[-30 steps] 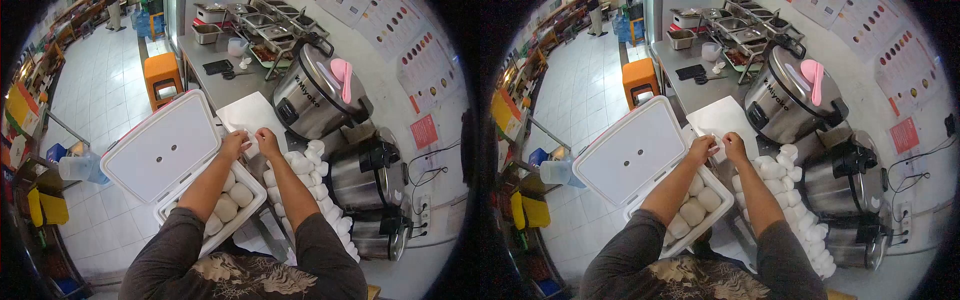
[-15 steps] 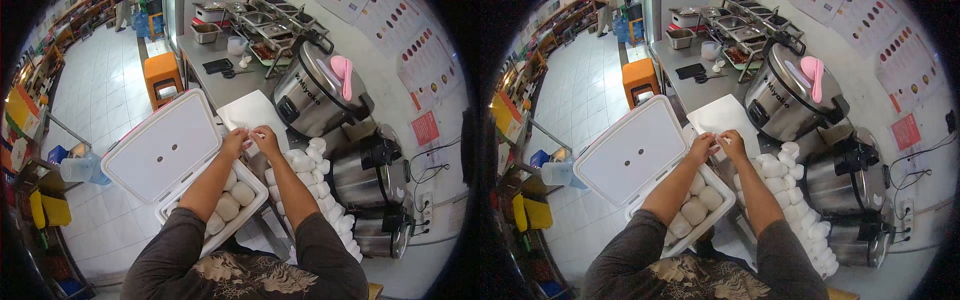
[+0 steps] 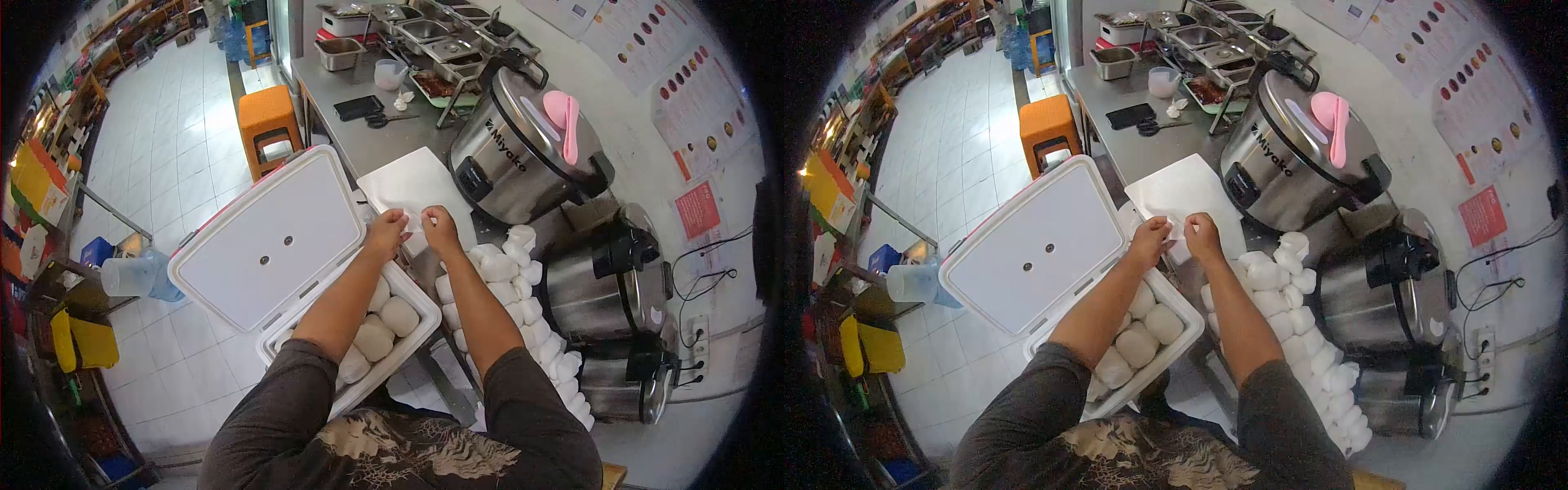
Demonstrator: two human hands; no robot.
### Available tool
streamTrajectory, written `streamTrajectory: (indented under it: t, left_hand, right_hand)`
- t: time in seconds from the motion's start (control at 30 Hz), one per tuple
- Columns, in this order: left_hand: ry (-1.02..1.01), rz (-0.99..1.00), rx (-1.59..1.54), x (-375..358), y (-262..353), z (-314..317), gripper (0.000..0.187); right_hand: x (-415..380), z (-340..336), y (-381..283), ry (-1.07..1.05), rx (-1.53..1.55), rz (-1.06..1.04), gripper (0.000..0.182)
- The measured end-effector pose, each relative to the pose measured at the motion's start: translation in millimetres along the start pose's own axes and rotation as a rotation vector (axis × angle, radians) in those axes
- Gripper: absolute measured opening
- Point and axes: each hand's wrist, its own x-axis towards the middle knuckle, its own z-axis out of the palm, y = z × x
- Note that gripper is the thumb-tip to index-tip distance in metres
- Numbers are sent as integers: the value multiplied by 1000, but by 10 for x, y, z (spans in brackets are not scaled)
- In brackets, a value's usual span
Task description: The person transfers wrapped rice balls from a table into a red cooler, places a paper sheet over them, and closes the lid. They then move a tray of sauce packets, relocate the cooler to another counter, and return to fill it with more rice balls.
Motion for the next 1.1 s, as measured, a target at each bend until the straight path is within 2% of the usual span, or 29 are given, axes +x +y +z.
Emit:
streamTrajectory:
  t: [0.1,0.2,0.3,0.33,0.4,0.5,0.6,0.67,0.77,0.83,0.9,0.97,1.03,1.1]
  left_hand:
    - [2,84,72,57,-50,-6,13]
    - [131,189,257,116,-130,14,17]
    - [273,237,546,75,-109,86,25]
    - [304,268,641,60,-101,111,24]
    - [366,332,828,29,-93,158,23]
    - [500,532,1089,97,-284,167,17]
    - [522,522,1141,193,-378,121,15]
    - [597,469,1281,-30,-220,305,17]
    - [623,519,1315,-247,-112,404,18]
    - [595,561,815,-78,-105,310,21]
    - [465,493,480,-92,-166,50,27]
    - [240,349,306,-415,-39,-288,34]
    - [187,-37,-183,-1278,343,-366,47]
    - [210,-53,-126,-2047,576,-365,54]
  right_hand:
    - [0,-73,-49,-8,16,24,14]
    - [22,-209,-212,52,128,111,16]
    - [4,-475,-481,108,44,20,17]
    - [-3,-542,-520,115,38,-78,16]
    - [-125,-673,-711,142,36,-116,17]
    - [-374,-924,-1026,115,47,-127,19]
    - [-680,-1129,-1259,62,87,-104,22]
    - [-884,-1263,-1370,29,126,-68,24]
    - [-1201,-1395,-1561,-18,156,-54,25]
    - [-1436,-1405,-1681,-86,162,-68,30]
    - [-1580,-1354,-1831,-160,202,-135,28]
    - [-1727,-1230,-1877,-235,246,-158,26]
    - [-1880,-1089,-1897,-327,260,-181,24]
    - [-2003,-907,-1905,-430,244,-216,24]
